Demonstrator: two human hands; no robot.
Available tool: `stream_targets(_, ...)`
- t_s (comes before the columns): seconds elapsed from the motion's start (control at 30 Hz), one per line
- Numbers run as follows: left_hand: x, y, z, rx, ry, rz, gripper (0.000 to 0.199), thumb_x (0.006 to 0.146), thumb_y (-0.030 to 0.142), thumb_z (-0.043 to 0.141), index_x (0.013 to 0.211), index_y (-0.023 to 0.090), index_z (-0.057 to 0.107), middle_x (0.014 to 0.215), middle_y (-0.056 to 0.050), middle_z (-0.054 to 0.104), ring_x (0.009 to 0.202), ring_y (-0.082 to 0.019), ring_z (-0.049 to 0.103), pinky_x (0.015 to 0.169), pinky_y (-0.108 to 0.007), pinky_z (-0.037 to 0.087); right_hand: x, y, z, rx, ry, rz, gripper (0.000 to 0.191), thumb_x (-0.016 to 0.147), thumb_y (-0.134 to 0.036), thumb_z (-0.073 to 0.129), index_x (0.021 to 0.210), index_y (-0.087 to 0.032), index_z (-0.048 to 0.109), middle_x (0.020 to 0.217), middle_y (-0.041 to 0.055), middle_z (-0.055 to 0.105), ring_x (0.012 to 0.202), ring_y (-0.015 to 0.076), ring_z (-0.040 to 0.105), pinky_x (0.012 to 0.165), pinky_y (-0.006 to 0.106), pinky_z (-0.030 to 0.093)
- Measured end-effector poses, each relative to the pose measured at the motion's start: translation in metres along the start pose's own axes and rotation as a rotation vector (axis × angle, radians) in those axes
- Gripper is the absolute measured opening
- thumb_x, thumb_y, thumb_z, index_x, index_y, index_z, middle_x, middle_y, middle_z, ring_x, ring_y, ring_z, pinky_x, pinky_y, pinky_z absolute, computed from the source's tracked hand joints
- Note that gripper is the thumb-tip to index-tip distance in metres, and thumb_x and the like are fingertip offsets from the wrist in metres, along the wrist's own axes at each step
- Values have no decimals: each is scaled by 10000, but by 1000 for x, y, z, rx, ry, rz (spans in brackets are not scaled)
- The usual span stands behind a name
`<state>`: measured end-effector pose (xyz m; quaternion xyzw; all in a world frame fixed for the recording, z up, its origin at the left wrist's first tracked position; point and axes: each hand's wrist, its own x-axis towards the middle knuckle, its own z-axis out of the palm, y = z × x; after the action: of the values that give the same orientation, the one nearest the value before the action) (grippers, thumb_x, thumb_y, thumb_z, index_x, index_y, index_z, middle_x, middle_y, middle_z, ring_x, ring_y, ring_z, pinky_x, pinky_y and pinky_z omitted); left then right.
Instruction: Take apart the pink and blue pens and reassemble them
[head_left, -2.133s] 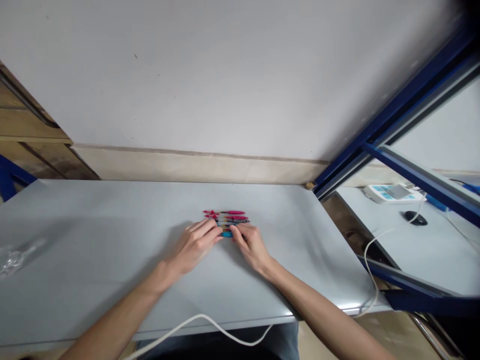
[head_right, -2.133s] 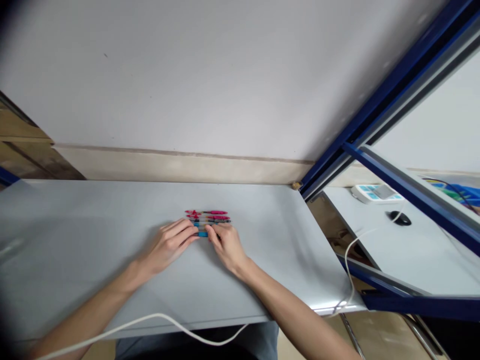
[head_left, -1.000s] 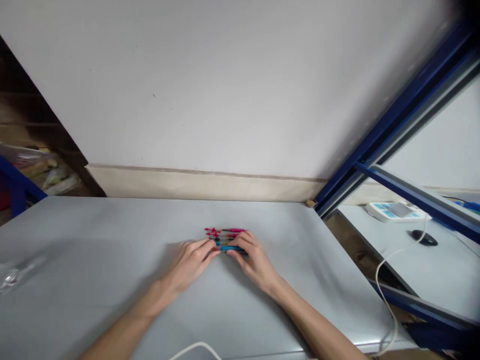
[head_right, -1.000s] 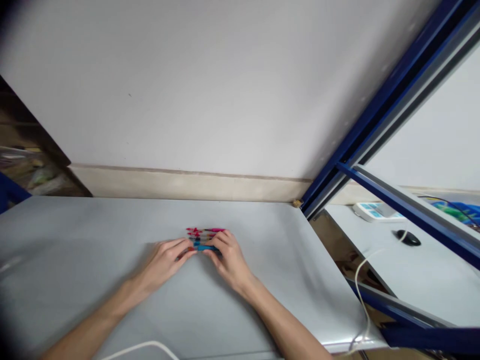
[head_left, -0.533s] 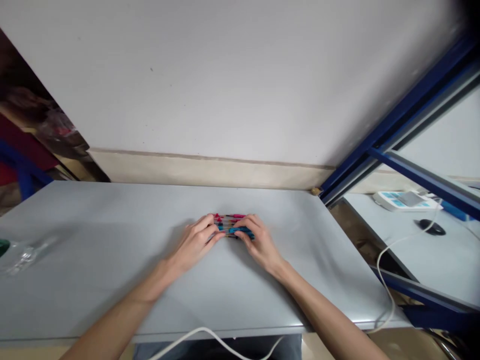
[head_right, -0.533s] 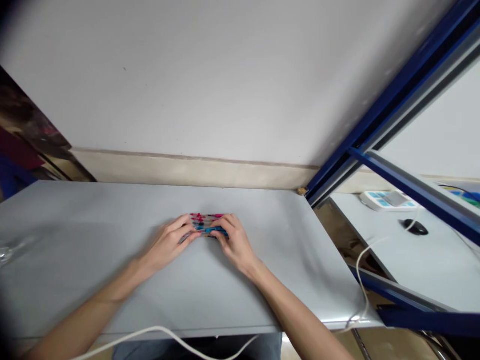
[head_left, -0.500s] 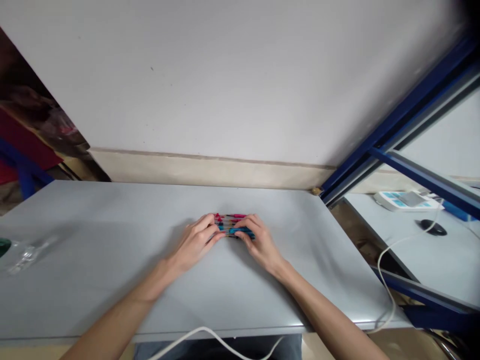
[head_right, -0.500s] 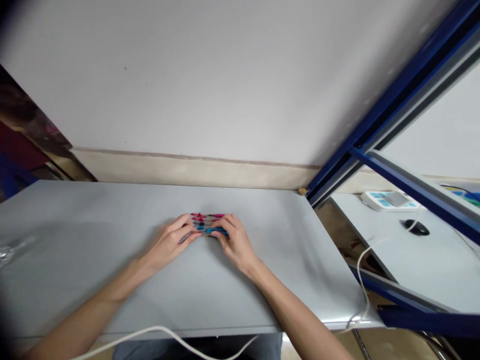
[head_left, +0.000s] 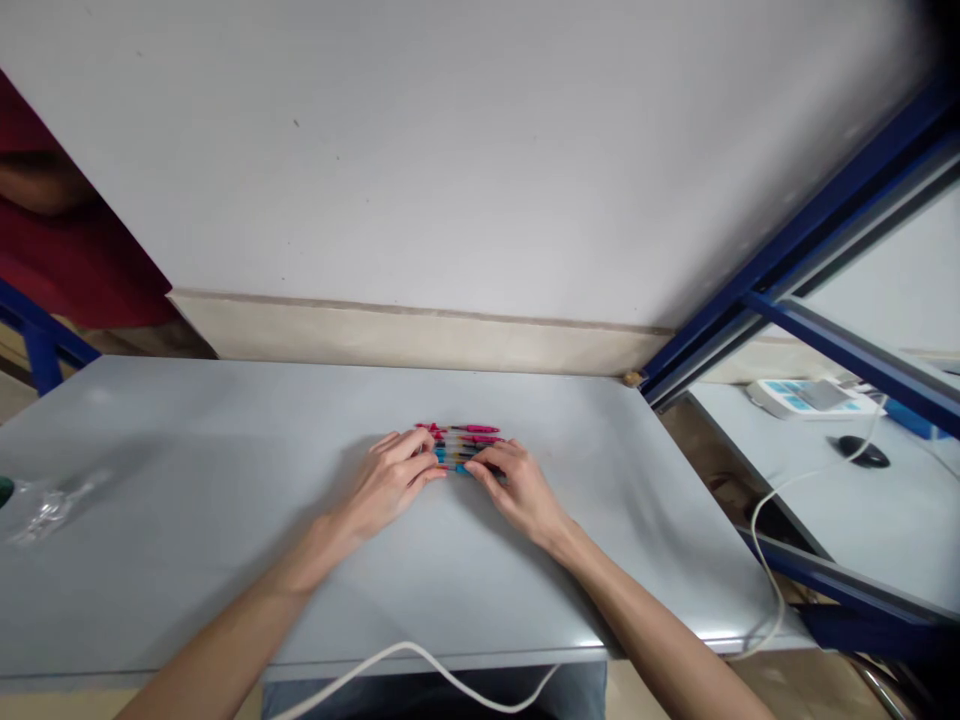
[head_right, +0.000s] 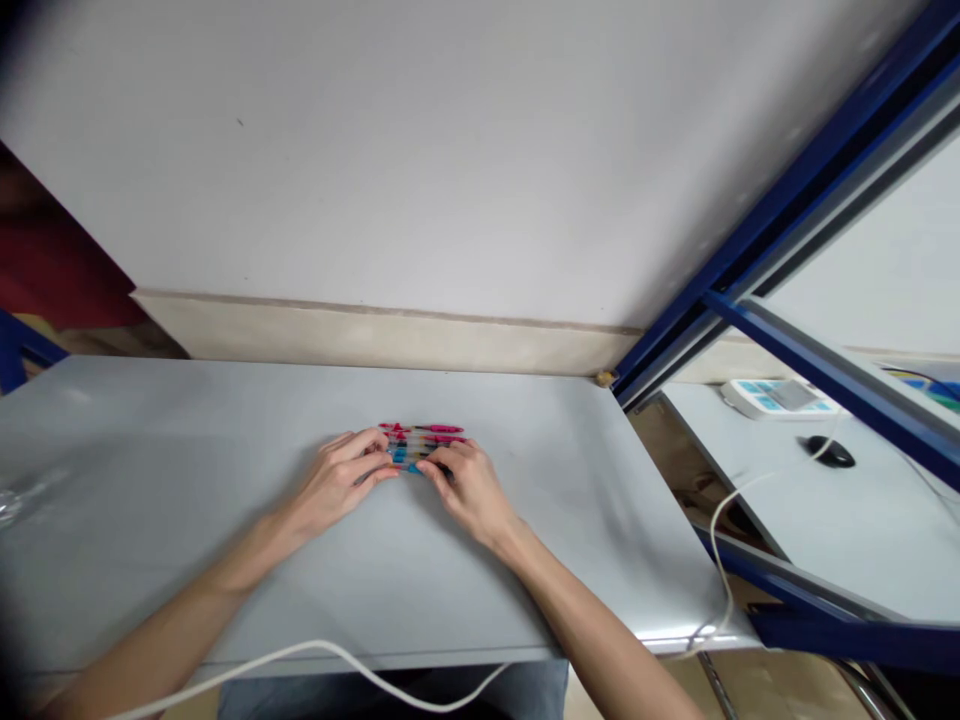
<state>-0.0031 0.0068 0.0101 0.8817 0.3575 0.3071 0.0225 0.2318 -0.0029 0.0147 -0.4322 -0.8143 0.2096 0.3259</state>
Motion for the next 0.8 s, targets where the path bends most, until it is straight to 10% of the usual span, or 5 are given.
stream_targets(0.3,-2,1,1,-62,-87,66,197,1040,284,534,1048,215,718,932,-34,651,832,-166,604,768,-311,484,-2,1,-7,-15,53,-55,414,1080,-381,433,762,-214,637,706,39,611,743,213,540,779,381,452)
stream_targets(0.53,-2,4,6,-58,-208,153,146,1020,250,559,1014,212,700,923,-39,652,925,-200,585,877,-366,493,3,10,-11,19,283,43,294,1062,-349,466,1264,-263,660,1167,105,645,1118,271,570,1009,465,472)
stream_targets(0.8,-1,6,7,-50,-197,58,225,939,208,667,1162,238,675,1156,-69,628,1136,-242,558,973,-413,492,0,12,3,-49,17,7,563,1012,-433,578,1540,-330,412,1579,90,393,1469,293,325,1200,528,341)
